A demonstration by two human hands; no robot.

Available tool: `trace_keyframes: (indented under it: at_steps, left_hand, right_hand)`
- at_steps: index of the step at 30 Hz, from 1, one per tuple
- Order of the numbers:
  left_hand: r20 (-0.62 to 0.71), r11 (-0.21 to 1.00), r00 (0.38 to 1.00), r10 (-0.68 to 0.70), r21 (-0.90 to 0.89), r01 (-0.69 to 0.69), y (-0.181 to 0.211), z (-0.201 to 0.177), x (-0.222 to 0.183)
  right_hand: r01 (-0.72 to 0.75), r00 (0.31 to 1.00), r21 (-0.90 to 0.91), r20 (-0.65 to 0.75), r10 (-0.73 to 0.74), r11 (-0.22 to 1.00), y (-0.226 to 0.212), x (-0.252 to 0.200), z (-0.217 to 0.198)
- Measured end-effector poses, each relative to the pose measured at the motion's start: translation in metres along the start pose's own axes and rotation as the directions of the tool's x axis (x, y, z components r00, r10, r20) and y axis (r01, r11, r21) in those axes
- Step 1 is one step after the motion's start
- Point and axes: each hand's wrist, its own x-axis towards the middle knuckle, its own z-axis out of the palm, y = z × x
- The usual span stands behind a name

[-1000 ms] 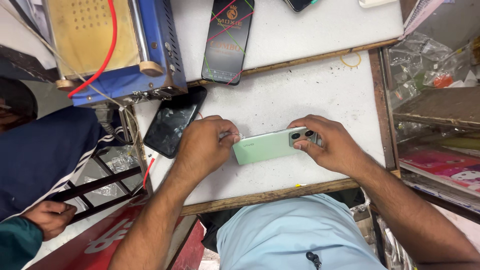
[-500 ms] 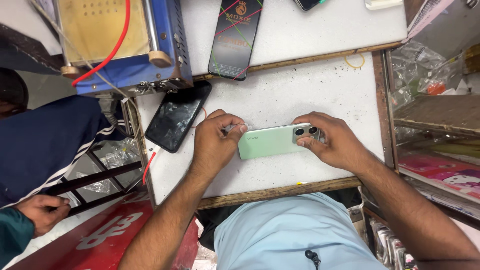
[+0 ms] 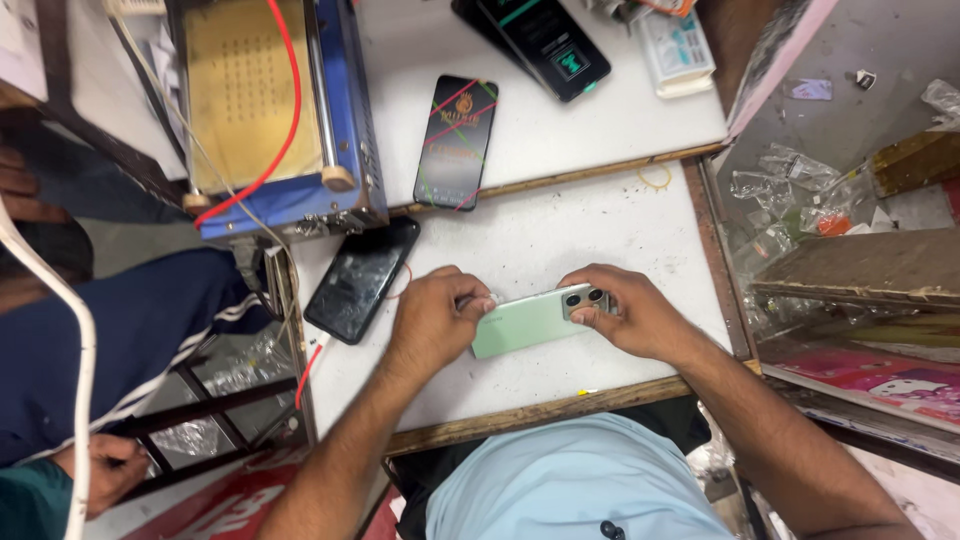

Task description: The person uses a plastic pry tool to separate the back cover from a light green smartphone. After removing the back cover, the person uses a red-handled screwdriver to unscrew internal components inside the phone chassis.

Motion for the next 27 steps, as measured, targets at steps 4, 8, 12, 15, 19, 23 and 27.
trace_keyframes:
  at_steps: [4,8,12,15,19,23,27]
  left_hand:
    - [-0.054,0.997,0.997,-0.05,-0.067,0.046,0.003,0.014,-0.006]
    - [-0.153,0.995,0.988,-0.019,-0.098,0.004,0.004,0.022,-0.009]
    - [-0.187,0.996,0.982,-0.023,-0.085,0.007,0.009,0.028,-0.011]
    - [-0.175,0.993,0.984,-0.036,-0.117,0.015,0.016,0.033,-0.012]
    - [-0.221,0.994,0.973,0.065,-0.066,-0.082,0.024,0.042,-0.016]
    - [-0.171,0.995,0.98,0.1,0.008,-0.1,0.015,0.036,-0.025]
    - [-0.197,0.988,0.975,0.107,0.133,-0.082,0.01,0.021,-0.038]
  right_hand:
    - [0.078,0.997,0.013,-0.012,-0.078,0.997,0.003,-0.002,0.0]
    - [0.068,0.997,0.0,-0.02,-0.068,0.998,0.004,-0.003,-0.001]
    - [0.095,0.995,-0.004,-0.029,-0.095,0.995,0.004,-0.004,-0.003]
    - [0.143,0.989,-0.016,-0.036,-0.143,0.99,0.005,-0.006,-0.002]
    - [0.199,0.979,-0.016,-0.05,-0.199,0.98,0.01,-0.008,-0.001]
    - [0.111,0.994,0.001,-0.014,-0.111,0.994,0.015,-0.011,0.003]
    - [0.144,0.989,0.033,-0.043,-0.142,0.989,0.012,-0.012,0.004]
